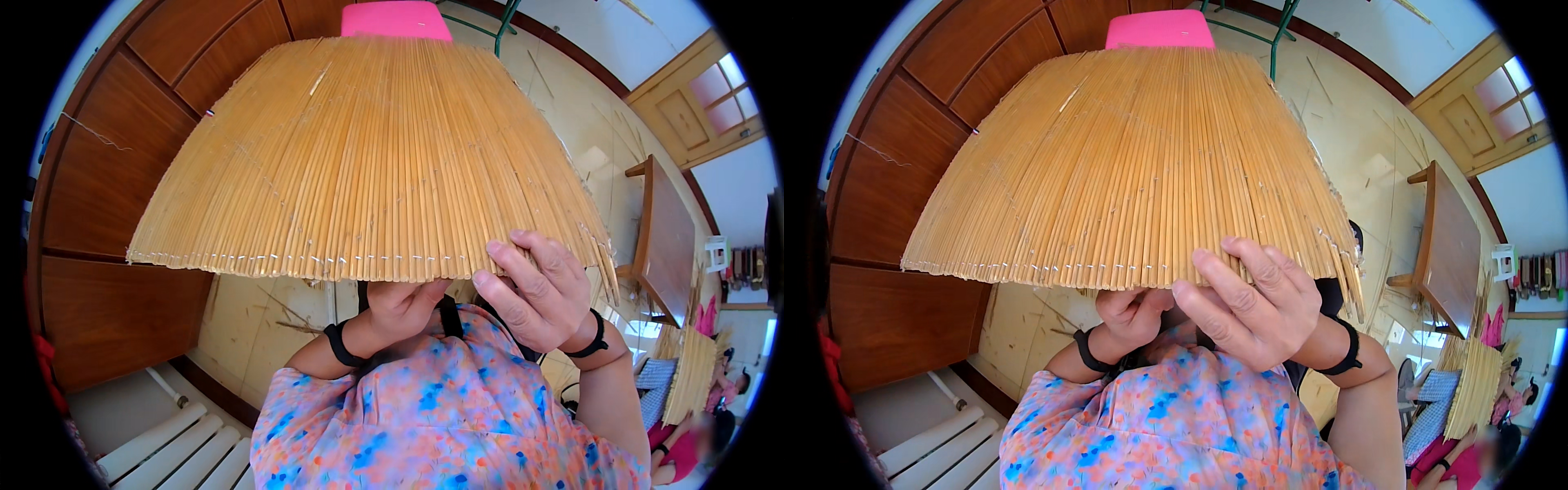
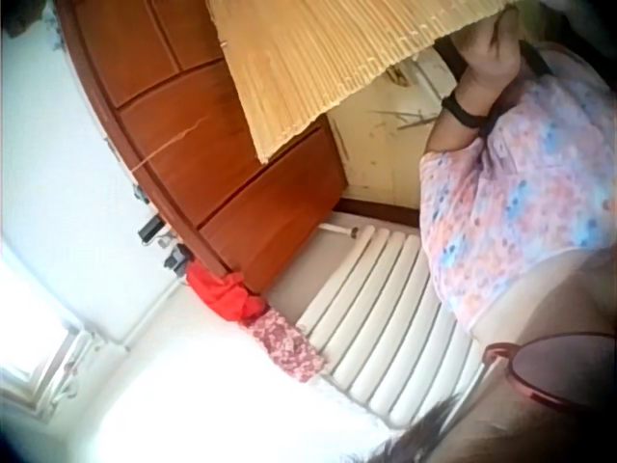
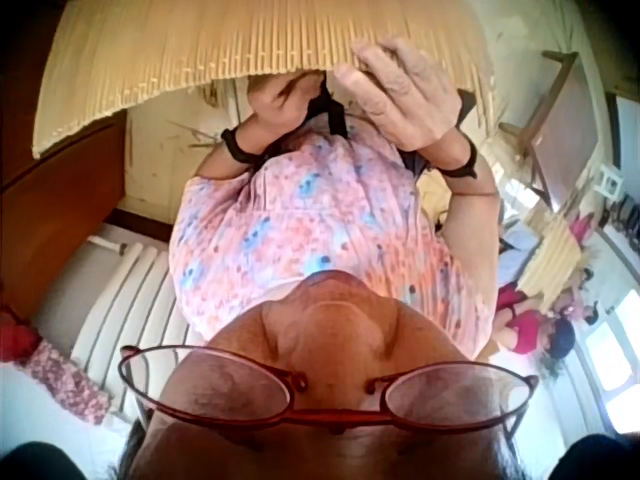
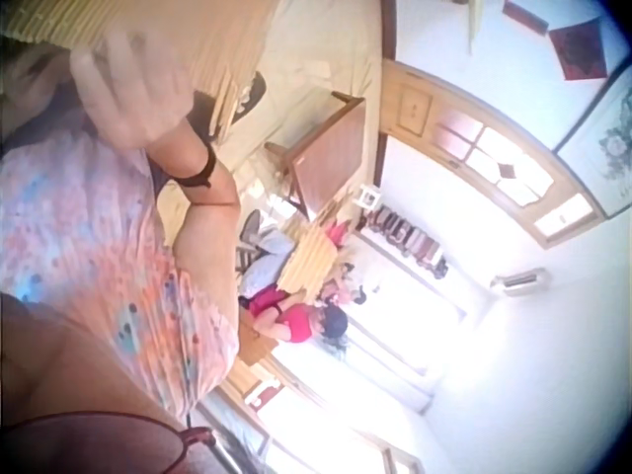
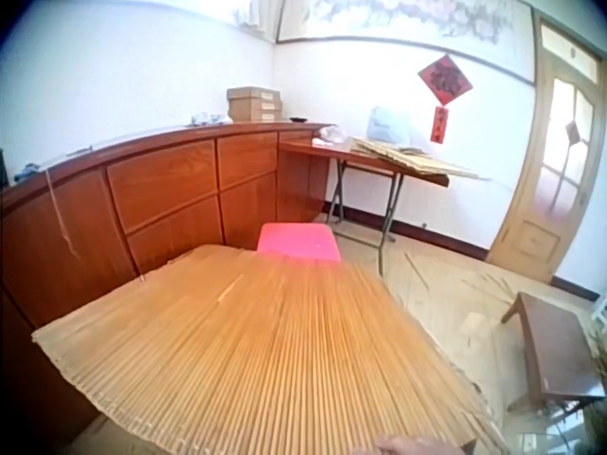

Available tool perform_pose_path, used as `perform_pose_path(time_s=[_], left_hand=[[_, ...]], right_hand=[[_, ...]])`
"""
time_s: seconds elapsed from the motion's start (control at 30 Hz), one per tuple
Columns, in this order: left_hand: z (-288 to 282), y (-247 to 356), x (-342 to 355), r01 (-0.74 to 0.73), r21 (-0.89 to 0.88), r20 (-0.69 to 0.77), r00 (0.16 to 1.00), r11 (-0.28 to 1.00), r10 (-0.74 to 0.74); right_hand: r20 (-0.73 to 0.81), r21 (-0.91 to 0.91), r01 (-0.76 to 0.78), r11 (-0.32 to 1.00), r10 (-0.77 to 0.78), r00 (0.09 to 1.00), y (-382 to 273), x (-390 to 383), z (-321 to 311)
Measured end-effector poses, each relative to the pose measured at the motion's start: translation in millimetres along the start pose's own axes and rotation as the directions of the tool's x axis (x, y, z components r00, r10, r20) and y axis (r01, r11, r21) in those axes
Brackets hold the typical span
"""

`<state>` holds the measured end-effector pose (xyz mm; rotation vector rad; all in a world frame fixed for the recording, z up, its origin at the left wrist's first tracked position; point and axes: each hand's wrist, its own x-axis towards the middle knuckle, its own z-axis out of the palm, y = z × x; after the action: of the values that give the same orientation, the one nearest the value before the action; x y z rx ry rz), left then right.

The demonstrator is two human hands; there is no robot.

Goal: The person weaves a large bamboo mat by threading white string through the bamboo slats, turning the mat over to work on the other side, and pulling the string through by hand.

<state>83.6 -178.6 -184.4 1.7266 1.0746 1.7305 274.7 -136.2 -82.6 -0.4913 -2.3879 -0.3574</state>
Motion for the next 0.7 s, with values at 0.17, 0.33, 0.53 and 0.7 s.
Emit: perform_pose_path(time_s=[0.17,0.33,0.53,0.7], left_hand=[[7.5,-6.4,-4.9,0.03,-0.047,-0.038,0.999,0.998,-0.032],[8.8,-9.7,-5.7,-0.008,-0.028,-0.057,0.998,1.0,0.007],[11.1,-3.1,3.1,-0.024,-0.011,-0.098,0.995,1.0,0.023],[5.5,-6.3,4.0,-0.039,-0.083,-0.018,0.999,0.996,0.038]], right_hand=[[-0.004,0.012,-0.008,1.0,0.008,1.0,-1.3,-2.0,0.2],[-0.005,0.018,-0.001,1.0,0.001,1.0,-1.8,-4.4,-0.3],[-0.026,0.013,-0.009,1.0,0.009,1.0,-2.6,-6.1,1.4],[-0.04,0.01,-0.004,1.0,0.005,0.999,-2.0,-7.0,1.7]])
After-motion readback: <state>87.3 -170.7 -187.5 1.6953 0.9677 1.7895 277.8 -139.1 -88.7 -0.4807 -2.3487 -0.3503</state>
